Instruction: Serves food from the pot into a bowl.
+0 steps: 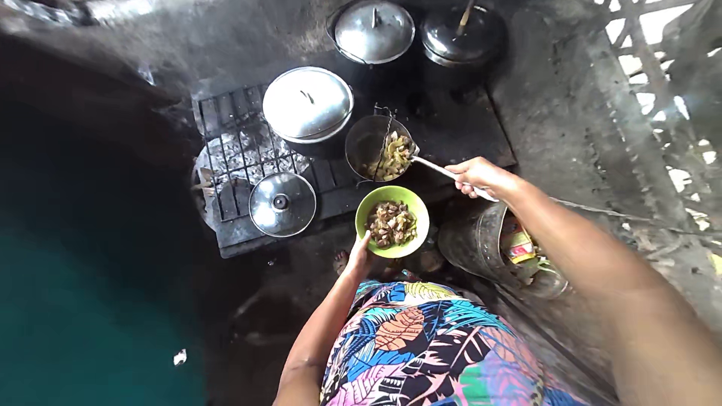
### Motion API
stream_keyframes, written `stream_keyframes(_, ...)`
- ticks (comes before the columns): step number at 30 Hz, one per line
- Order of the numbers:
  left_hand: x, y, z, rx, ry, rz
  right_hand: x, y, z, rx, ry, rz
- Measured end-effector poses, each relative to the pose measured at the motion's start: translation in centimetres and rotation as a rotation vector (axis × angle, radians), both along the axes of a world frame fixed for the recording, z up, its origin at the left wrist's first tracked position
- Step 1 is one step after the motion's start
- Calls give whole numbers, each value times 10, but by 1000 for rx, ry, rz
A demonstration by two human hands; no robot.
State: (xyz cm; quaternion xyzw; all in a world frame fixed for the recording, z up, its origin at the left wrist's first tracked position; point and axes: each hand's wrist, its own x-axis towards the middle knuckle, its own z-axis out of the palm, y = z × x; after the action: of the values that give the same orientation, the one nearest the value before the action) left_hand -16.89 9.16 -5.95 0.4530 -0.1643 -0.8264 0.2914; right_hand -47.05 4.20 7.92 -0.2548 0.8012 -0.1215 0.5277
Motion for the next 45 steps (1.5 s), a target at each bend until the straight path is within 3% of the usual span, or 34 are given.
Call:
stream_keyframes(5,-23,1,-14,-6,9,-51,-16,54,44,13,87,102)
stream_keyframes(10,-44,-3,-10,5,53,-40,-16,110,61,-42,357,523)
stream_keyframes(12,-48,-5,-4,5,59,-49,-6,138,54,-222,478,645)
stream_keyframes(15,-45,-6,3,-36,37,-96,11,156,42,-286,747,786)
stream_keyframes(20,-27,-1,13,-71,-67,-170,12,167,35,-568,914,800)
stream_keyframes(24,-16,-5,16,-126,-90,-185,3,164,44,-610,739,715)
stream_keyframes(29,-10,-14,13,-119,-118,-157,-21,138,54,-251,180,274)
stream_keyframes(31,-4,-14,13,-97,-92,-123,-30,120,52,-159,99,121)
stream_keyframes(34,11,-10,21,-48,-101,-40,-28,71,48,-71,341,289)
stream_keyframes(39,53,-6,25,1,-145,88,24,-25,3,-103,662,636)
stream_keyframes(45,103,-4,32,36,-278,188,47,-93,-65,-144,850,752)
